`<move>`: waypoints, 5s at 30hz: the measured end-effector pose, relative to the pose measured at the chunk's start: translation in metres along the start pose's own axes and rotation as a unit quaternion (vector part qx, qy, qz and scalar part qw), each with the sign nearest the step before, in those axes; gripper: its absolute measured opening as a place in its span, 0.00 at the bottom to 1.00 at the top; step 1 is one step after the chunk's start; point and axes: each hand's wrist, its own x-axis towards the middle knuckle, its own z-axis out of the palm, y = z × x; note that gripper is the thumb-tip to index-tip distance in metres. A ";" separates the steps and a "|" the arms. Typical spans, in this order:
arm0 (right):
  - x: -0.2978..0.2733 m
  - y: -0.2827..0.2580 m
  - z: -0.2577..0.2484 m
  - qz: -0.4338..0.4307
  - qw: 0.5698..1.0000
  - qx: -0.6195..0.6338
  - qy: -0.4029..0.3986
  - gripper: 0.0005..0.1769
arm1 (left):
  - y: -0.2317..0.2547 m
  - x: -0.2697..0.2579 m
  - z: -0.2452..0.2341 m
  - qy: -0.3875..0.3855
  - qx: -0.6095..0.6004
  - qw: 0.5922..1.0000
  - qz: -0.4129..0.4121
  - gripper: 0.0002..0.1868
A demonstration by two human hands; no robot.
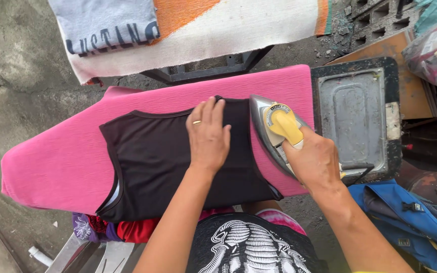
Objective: Ironing a black shirt on an ironing board.
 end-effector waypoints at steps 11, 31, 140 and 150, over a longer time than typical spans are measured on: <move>0.020 0.130 -0.046 0.038 0.990 -0.007 0.133 0.19 | 0.045 0.051 0.029 -0.153 0.118 0.979 0.062 0.43; -0.032 0.091 -0.039 -0.197 0.950 -0.009 0.240 0.41 | 0.060 0.027 -0.116 -0.245 -0.184 0.952 0.000 0.10; -0.015 -0.109 0.100 -0.362 0.925 0.116 0.009 0.07 | -0.111 -0.112 -0.106 -0.125 -0.072 0.990 0.005 0.16; -0.086 -0.076 0.115 -0.396 0.907 0.072 -0.122 0.16 | -0.142 -0.185 -0.124 -0.117 -0.030 0.993 0.011 0.35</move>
